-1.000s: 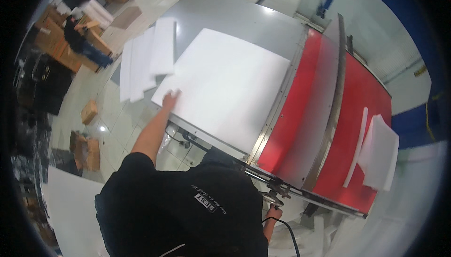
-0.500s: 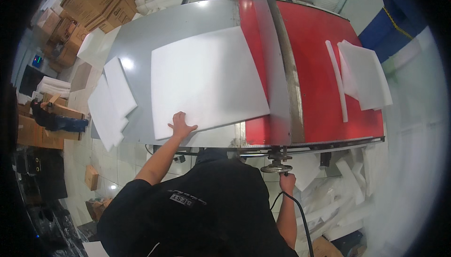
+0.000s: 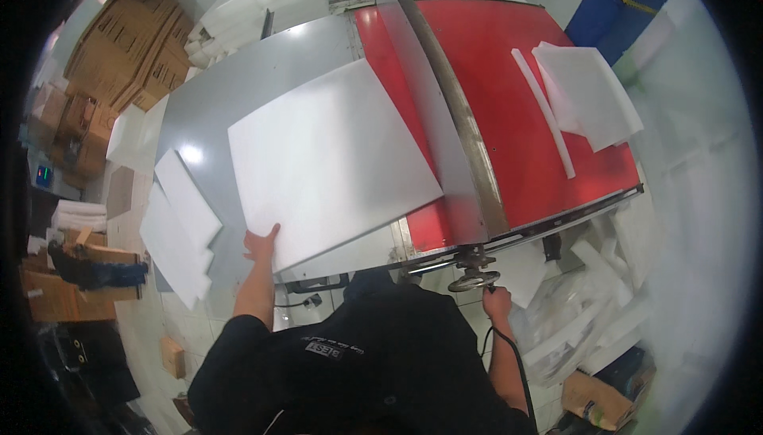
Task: The person repeatedly places white foam sheets onto a red and silver cutting machine, aligns them, and pulls a lever to cut the sheets. The person then removes the cut pieces and repeats the process with new sheets.
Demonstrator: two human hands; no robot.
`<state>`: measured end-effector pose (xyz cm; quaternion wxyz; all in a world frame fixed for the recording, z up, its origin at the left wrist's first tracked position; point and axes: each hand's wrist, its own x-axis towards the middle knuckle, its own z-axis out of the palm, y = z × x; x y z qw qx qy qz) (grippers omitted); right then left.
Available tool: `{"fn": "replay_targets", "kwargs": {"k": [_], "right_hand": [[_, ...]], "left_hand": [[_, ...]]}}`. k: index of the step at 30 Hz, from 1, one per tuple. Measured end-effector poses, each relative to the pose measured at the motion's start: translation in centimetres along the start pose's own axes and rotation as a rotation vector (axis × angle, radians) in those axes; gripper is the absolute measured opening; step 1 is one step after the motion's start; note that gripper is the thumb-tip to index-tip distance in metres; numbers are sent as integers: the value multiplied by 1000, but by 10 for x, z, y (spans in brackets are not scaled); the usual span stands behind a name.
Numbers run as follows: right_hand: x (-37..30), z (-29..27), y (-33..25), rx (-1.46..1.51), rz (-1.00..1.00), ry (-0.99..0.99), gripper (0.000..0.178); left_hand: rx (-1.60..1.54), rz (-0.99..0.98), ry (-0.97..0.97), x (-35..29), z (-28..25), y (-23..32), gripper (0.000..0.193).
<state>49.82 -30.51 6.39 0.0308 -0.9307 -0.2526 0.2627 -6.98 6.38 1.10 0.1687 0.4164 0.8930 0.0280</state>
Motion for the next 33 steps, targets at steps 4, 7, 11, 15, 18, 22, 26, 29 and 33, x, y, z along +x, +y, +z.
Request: {"fn": "replay_targets", "kwargs": {"k": [4,7,11,15,18,22,26,29,33], "right_hand": [[-4,-7,-5,-40,45,-17,36],[-5,-8,-3,-58,68,-6,33],[-2,0,-9,38,13,8,38],[7,9,5,43,-42,17,39],[10,13,8,30,-18,-15,31],[9,11,-2,65,17,17,28],[13,18,7,35,43,-23,27],[8,12,-10,54,78,6,27],[8,25,3,68,61,34,27]], "left_hand": [[27,199,94,18,17,-21,129],[-20,368,71,28,16,-6,125],[16,395,134,47,25,8,124],[11,382,178,43,33,22,126],[-33,361,137,46,31,24,126],[-60,326,79,46,25,35,127],[-20,310,43,52,26,34,131],[-9,316,40,59,27,31,132],[7,330,52,63,33,28,133]]}}
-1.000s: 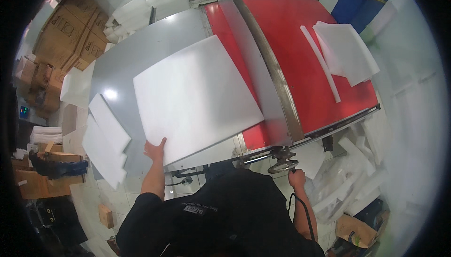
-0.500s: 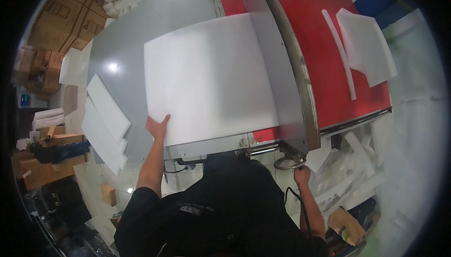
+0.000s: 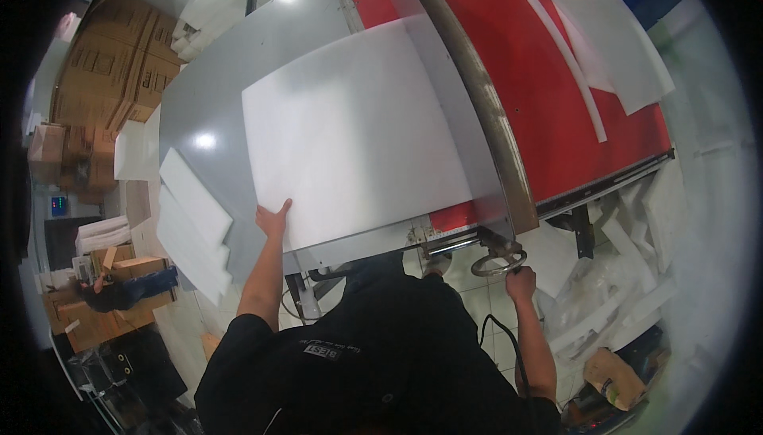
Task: The person repeatedly places white foam sheets onto a red and silver cutting machine, aligns them, and pulls a lever to cut the sheets. The person then removes the cut pieces and repeats the process with new sheets.
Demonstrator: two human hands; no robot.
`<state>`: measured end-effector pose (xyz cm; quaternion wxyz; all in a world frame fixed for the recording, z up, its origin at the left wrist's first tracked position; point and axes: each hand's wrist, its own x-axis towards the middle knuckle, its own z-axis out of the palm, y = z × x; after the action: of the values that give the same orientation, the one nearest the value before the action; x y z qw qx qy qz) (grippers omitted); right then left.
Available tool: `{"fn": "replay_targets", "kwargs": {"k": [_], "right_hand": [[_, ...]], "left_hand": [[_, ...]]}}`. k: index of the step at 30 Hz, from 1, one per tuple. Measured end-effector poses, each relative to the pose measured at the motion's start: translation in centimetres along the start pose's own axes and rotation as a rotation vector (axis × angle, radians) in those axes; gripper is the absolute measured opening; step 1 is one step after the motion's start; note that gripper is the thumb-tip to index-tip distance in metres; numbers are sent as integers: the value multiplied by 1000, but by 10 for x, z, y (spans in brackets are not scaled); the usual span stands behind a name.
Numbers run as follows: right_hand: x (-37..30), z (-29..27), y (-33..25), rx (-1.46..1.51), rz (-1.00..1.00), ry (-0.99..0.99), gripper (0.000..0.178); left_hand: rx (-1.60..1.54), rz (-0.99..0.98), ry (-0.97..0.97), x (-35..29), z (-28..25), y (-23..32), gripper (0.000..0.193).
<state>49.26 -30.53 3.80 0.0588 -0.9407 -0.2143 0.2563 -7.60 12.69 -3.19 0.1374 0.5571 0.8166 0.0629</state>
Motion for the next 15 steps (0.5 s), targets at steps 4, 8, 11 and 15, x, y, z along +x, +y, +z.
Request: {"fn": "replay_targets", "kwargs": {"k": [4,8,11,15], "right_hand": [[0,2,1,23,-7,10,28],[-1,7,1,36,6,12,30],[1,7,-2,64,-46,21,32],[-3,8,-8,83,-93,55,37]], "left_hand": [[-36,-16,-33,0,-5,10,134],[-23,-7,-21,0,-6,18,135],[0,5,15,7,5,9,136],[37,25,11,9,4,16,135]]}}
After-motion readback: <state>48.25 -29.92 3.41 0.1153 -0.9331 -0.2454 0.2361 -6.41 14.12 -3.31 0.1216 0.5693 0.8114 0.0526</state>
